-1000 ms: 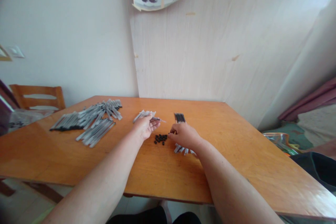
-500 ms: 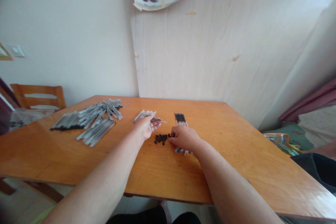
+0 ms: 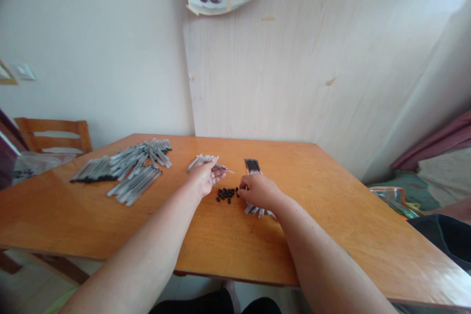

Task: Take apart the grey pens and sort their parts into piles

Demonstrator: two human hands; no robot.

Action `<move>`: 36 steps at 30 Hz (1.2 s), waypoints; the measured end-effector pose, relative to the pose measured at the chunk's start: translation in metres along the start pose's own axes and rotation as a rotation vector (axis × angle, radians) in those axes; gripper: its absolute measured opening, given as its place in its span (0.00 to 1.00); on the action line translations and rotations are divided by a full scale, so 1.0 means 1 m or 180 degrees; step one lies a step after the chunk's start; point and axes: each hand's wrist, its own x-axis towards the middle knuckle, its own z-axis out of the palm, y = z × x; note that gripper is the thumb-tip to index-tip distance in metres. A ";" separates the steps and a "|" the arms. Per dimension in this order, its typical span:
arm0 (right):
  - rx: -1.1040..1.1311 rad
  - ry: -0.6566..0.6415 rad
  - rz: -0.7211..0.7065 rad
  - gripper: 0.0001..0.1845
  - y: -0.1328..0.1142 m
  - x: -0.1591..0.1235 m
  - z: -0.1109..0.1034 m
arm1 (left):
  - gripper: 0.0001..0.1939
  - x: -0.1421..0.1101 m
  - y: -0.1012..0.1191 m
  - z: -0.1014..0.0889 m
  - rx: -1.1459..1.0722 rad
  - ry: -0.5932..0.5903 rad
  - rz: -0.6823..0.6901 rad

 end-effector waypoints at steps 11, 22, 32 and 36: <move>0.0547 0.0858 -0.0005 0.18 -0.009 0.003 0.002 | 0.09 -0.008 -0.002 0.006 0.0027 -0.0130 0.0076; 0.0762 0.1096 0.0051 0.12 0.000 0.002 -0.010 | 0.05 -0.001 0.007 0.001 -0.0092 0.0134 0.0313; 0.0544 0.1530 0.0740 0.15 0.035 0.006 -0.022 | 0.07 0.005 0.024 -0.013 -0.0407 0.0647 0.0495; -0.0177 0.1427 0.1272 0.17 0.041 0.007 -0.016 | 0.06 0.008 0.022 -0.014 -0.0211 0.0651 0.0465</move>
